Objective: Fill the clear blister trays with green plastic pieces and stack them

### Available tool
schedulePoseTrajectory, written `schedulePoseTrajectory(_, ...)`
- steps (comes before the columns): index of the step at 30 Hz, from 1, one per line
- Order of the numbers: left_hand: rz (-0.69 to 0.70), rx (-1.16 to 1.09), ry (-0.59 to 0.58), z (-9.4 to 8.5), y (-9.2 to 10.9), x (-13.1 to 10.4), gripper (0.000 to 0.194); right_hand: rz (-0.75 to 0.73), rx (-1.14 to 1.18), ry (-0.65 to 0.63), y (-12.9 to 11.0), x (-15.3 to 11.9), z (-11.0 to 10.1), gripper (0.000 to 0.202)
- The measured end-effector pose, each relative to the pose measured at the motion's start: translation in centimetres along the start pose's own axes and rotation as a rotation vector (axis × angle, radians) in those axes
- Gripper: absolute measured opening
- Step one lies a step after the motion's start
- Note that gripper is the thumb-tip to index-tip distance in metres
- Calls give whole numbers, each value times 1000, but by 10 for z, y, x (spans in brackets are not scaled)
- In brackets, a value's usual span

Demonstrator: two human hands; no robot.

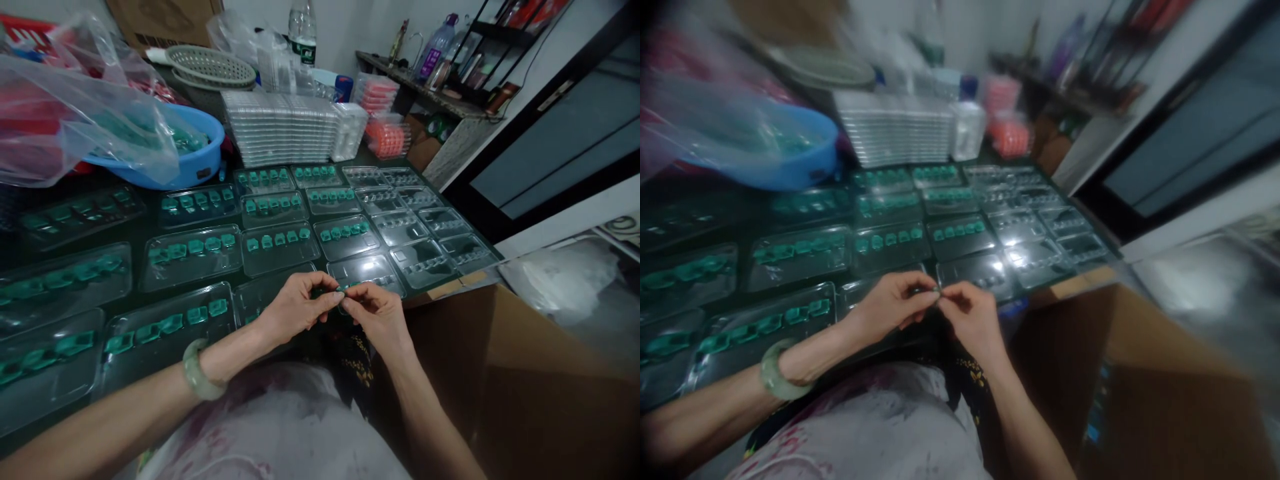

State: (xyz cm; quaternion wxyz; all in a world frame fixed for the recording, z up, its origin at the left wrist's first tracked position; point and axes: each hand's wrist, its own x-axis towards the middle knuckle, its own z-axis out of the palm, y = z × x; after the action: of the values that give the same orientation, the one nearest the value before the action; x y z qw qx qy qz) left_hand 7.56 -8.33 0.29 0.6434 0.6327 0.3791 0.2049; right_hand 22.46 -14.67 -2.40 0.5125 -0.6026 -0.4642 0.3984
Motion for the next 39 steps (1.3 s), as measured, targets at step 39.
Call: schedulePoseTrajectory(39,71,-32,-33,4,0,-7,16,-177,31,79,2,-17,19,11)
